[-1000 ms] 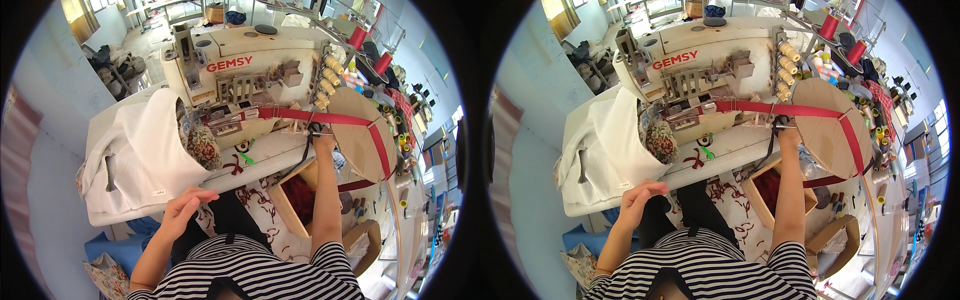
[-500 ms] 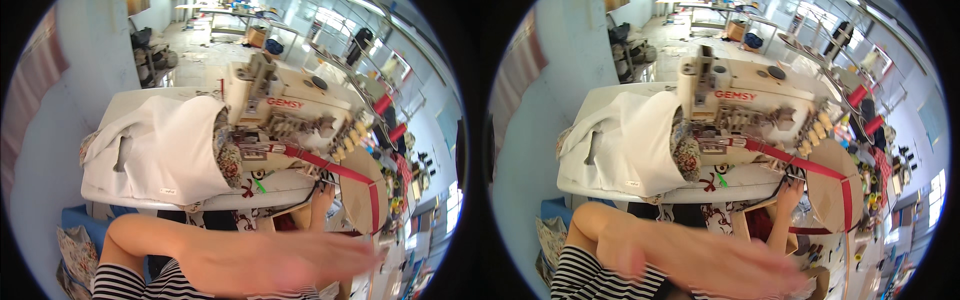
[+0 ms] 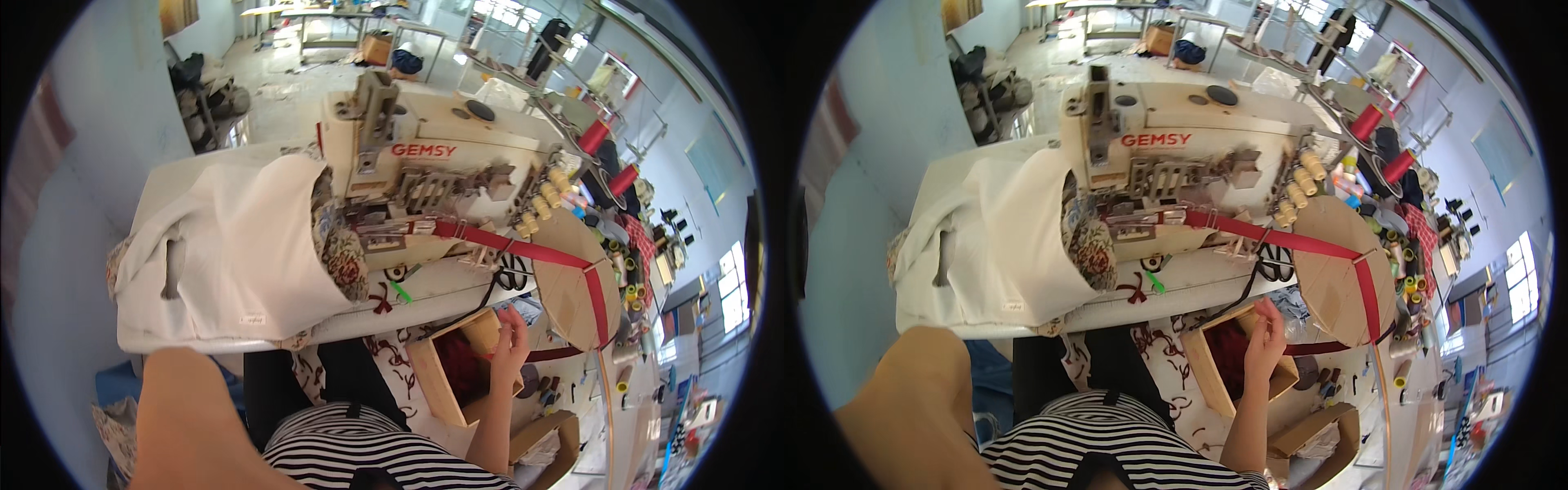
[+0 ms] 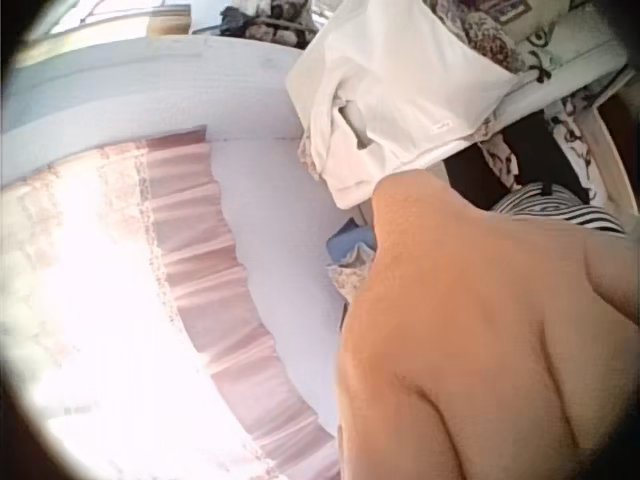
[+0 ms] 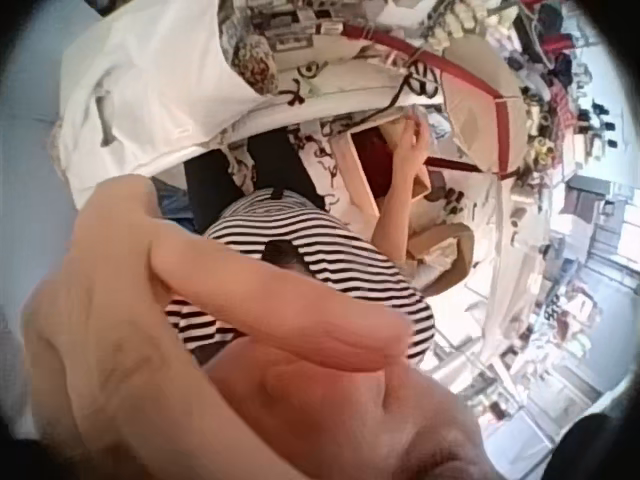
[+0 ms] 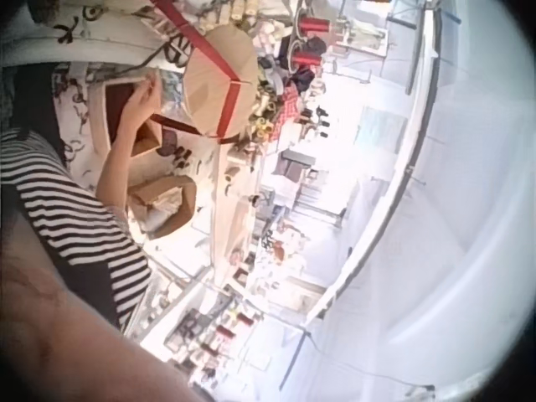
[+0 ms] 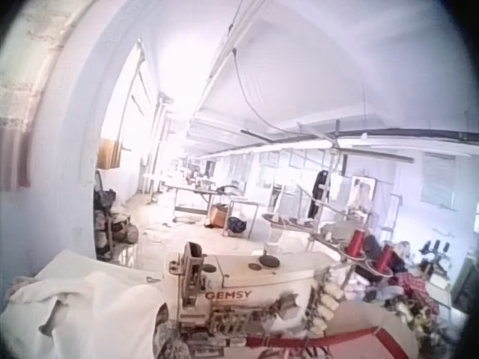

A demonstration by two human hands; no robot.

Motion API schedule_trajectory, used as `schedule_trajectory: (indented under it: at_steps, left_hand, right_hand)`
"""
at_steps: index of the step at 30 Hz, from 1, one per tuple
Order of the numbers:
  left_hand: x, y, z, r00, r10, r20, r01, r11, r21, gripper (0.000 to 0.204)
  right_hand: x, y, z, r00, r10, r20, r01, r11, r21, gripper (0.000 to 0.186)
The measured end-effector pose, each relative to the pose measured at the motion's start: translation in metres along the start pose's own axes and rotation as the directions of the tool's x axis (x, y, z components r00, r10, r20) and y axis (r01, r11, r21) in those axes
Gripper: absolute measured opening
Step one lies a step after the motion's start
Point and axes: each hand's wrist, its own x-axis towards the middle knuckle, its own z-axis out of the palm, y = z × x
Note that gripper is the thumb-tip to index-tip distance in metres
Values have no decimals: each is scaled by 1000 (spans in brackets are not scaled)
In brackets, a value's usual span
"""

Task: The person sews a floral-patterned fabric piece using a GEMSY overlock sewing machine, aligning edges and feeding the material through the machine. They trim excess threads with scissors and handle a white fabric piece, continuing to sew and trim along the edges.

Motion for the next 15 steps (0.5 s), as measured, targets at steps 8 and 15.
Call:
schedule_trajectory:
  at_steps: [8,15]
  left_hand:
    - [-113,-10,-18,765,-171,-621,320,938,135,28]
    - [-212,-42,5,456,-326,-828,519,853,-51,40]
  right_hand:
    - [32,-49,-16,818,-572,56,489,641,-591,32]
    - [94,-70,-12,723,-648,239,600,418,-682,37]
